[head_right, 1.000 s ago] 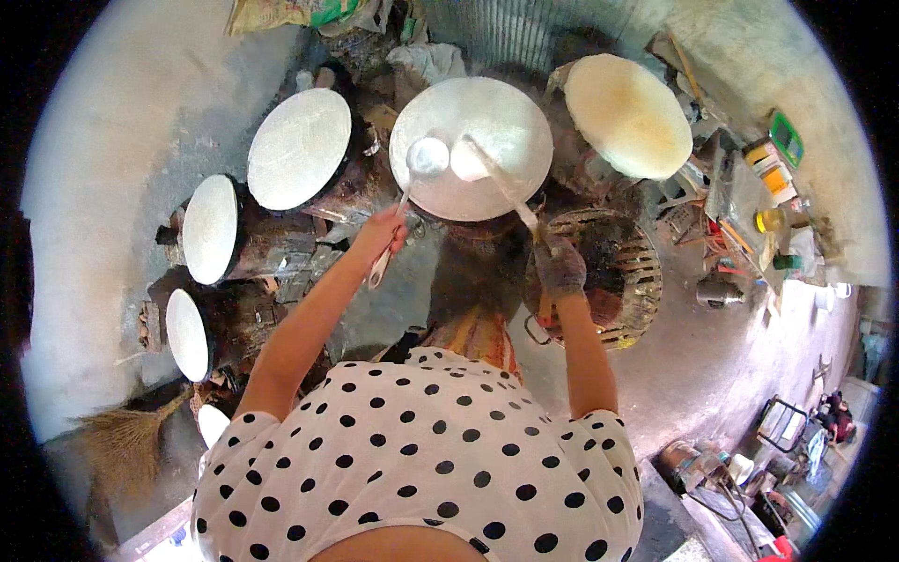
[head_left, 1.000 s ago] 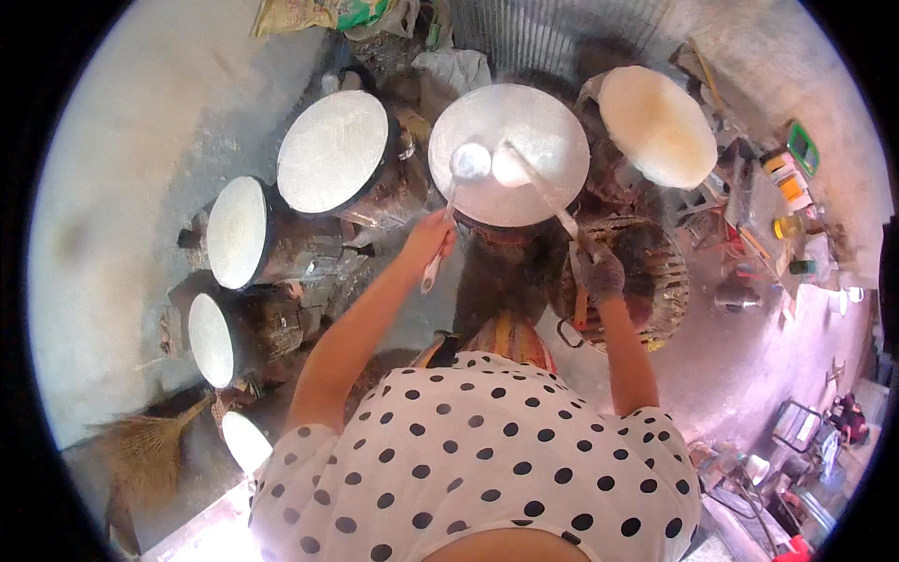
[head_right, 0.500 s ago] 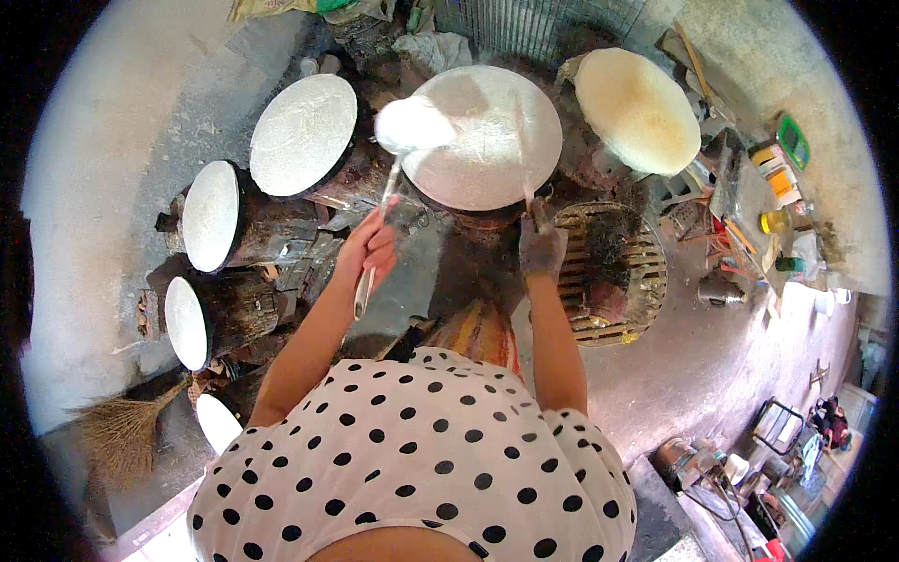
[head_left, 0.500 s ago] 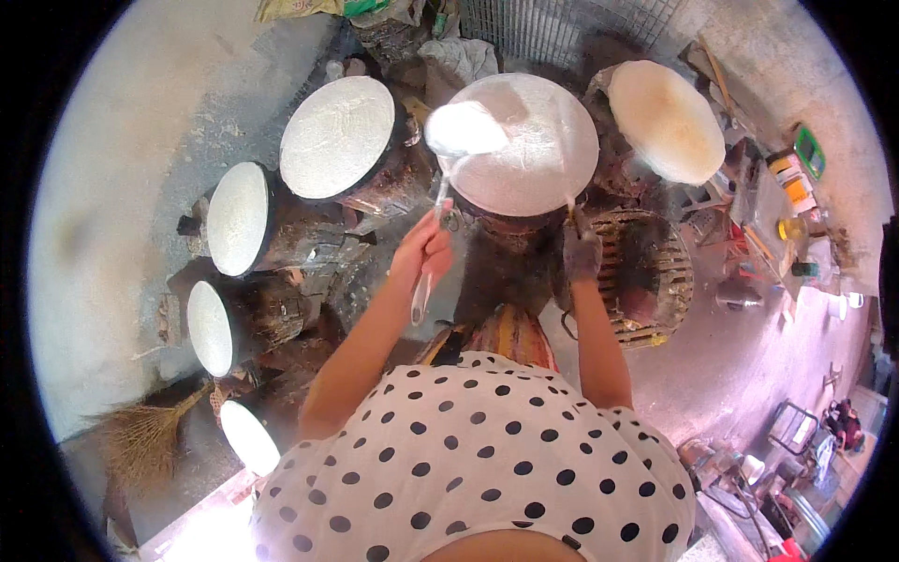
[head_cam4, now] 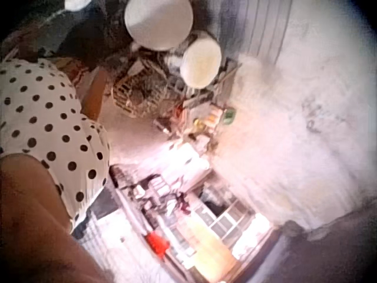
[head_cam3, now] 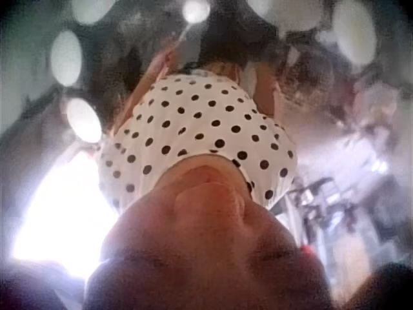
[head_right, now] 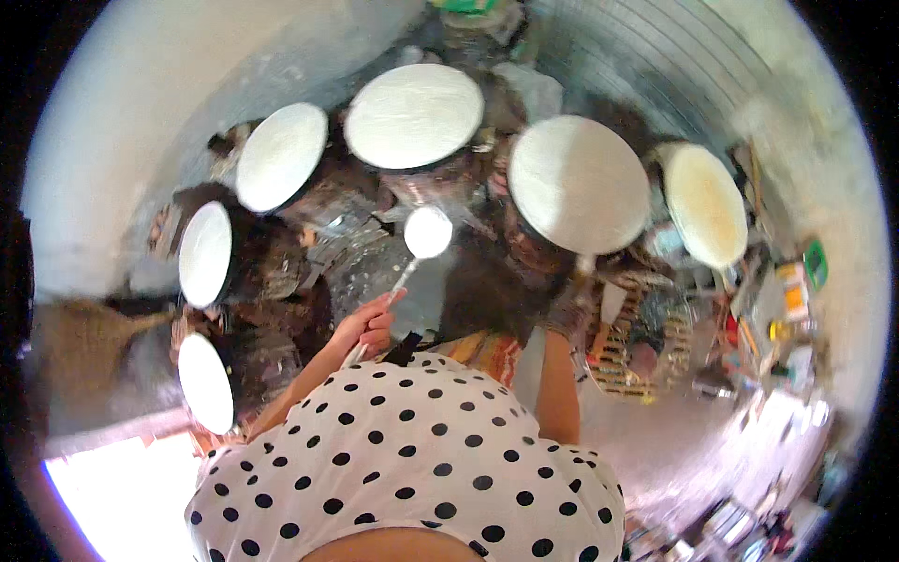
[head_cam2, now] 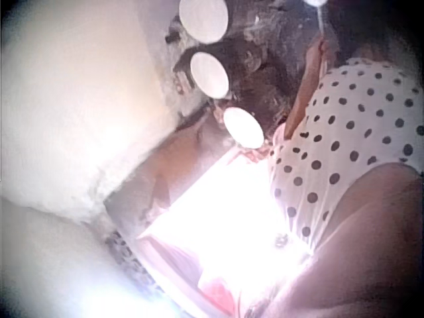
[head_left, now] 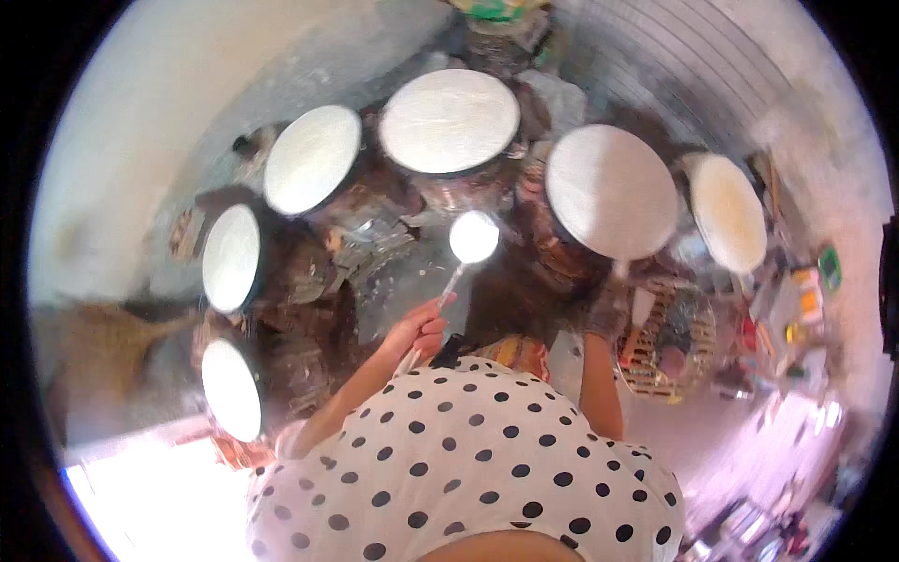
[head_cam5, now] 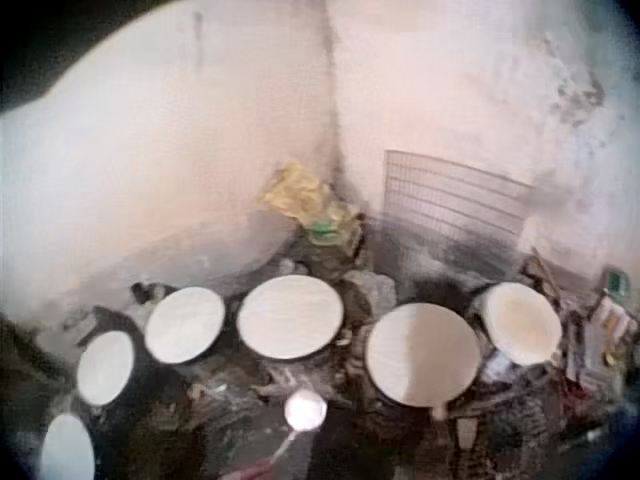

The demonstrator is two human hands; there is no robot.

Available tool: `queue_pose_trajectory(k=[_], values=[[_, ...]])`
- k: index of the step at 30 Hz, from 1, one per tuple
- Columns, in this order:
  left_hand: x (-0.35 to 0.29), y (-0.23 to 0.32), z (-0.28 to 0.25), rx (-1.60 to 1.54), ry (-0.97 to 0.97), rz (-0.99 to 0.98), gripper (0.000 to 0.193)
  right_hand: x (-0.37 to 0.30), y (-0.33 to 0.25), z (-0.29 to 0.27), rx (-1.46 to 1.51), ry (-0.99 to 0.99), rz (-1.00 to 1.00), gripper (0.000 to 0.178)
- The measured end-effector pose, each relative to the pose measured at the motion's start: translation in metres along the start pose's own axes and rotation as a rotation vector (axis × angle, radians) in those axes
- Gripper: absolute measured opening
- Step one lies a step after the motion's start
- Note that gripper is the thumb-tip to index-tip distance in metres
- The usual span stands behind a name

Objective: The person pours white liquid onto heated cloth steamers, spreads it using a ladle, and then removes the resulting rice paper sheets with a long wooden stick.

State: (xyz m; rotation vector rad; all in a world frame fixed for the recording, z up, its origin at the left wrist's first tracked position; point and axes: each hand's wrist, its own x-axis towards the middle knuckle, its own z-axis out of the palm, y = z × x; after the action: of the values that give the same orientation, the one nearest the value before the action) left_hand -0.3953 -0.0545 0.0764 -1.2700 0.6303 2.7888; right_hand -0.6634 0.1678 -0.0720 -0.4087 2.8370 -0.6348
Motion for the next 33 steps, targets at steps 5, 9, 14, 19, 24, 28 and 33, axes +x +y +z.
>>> queue_pose_trajectory(k=[5, 9, 14, 19, 24, 28, 33], values=[[-0.030, 0.003, -0.103, -0.350, -0.091, 0.057, 0.040, -0.041, -0.002, 0.081, 0.287, 0.076, -0.252, 0.049], [-0.092, 0.022, -0.101, 0.364, 0.321, 0.433, 0.043, -0.055, -0.014, 0.133, 0.192, -0.179, -0.447, 0.045], [-0.056, 0.053, -0.166, -0.417, 0.058, 0.391, 0.037, 0.000, -0.160, 0.156, 0.934, -0.433, -0.088, 0.036], [-0.040, 0.066, -0.163, -0.500, 0.049, 0.397, 0.030, 0.070, -0.269, 0.192, 1.346, -0.415, 0.376, 0.025], [-0.043, 0.082, -0.174, -0.423, 0.259, 0.404, 0.030, 0.175, -0.299, 0.195, 1.273, -0.193, 0.554, 0.035], [-0.031, 0.110, -0.157, -0.537, 0.320, 0.364, 0.030, 0.288, -0.281, 0.168, 0.945, -0.335, 0.373, 0.037], [-0.015, 0.131, -0.133, -0.696, 0.319, 0.410, 0.034, 0.378, -0.342, 0.161, 0.604, -0.347, 0.189, 0.041]])
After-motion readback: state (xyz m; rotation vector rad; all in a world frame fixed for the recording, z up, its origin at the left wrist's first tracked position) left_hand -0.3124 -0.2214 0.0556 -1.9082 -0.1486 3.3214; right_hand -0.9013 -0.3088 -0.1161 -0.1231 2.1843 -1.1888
